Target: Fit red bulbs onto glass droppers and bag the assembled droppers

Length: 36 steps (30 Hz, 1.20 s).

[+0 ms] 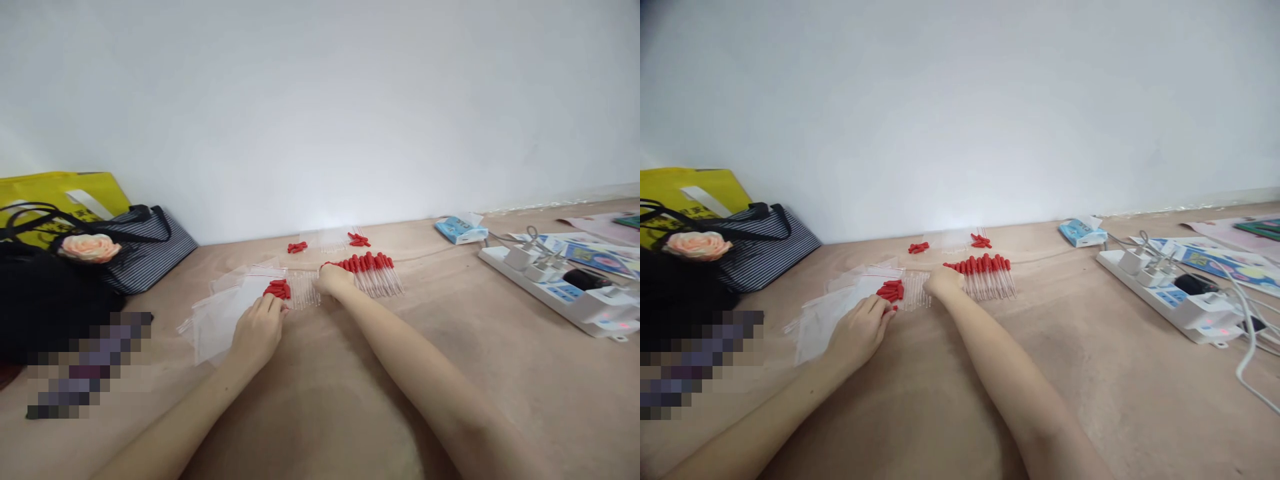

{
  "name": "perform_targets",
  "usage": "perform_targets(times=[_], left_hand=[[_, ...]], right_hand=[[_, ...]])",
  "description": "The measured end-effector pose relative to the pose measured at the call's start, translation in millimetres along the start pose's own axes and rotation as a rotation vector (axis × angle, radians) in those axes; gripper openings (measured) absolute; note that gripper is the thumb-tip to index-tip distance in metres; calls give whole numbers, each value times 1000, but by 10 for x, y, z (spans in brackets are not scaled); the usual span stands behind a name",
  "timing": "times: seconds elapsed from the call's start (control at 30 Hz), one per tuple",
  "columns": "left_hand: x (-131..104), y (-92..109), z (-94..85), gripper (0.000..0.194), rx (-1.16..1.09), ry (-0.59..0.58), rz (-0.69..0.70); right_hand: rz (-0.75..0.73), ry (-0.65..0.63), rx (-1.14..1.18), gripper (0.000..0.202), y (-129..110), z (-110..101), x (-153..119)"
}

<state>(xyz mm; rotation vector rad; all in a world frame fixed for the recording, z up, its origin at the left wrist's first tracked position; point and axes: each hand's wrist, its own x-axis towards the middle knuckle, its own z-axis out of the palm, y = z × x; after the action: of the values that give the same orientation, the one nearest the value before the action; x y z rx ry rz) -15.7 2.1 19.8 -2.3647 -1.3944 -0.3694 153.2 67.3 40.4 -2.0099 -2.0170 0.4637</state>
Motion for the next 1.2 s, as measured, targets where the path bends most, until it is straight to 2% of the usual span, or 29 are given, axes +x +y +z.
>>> perform_targets(times=[0.1, 0.23, 0.27, 0.33, 0.4, 0.53, 0.83, 1.07, 1.2], left_hand=[[-24, 91, 60, 15, -267, 75, 78], [-46, 235, 106, 12, -531, 63, 55], [-42, 268, 106, 11, -568, 58, 45], [-15, 328, 96, 12, -606, 47, 61], [31, 375, 77, 15, -607, 18, 95], [118, 427, 56, 17, -595, 5, 67], [91, 418, 84, 14, -618, 78, 135], [116, 431, 66, 13, -622, 58, 134], [116, 432, 58, 13, -643, 69, 133]], right_hand=[[-52, 49, 27, 24, 101, -79, -144], [-220, 113, 83, 19, 443, -155, -425], [-288, 123, 105, 17, 551, -147, -494], [-545, 184, 172, 16, 760, -92, -613], [-658, 268, 168, 16, 925, 2, -703], [-692, 393, 182, 18, 1057, 182, -804], [-678, 367, 104, 18, 997, 228, -860], [-674, 383, 90, 18, 979, 236, -887], [-727, 363, 91, 17, 960, 223, -892]])
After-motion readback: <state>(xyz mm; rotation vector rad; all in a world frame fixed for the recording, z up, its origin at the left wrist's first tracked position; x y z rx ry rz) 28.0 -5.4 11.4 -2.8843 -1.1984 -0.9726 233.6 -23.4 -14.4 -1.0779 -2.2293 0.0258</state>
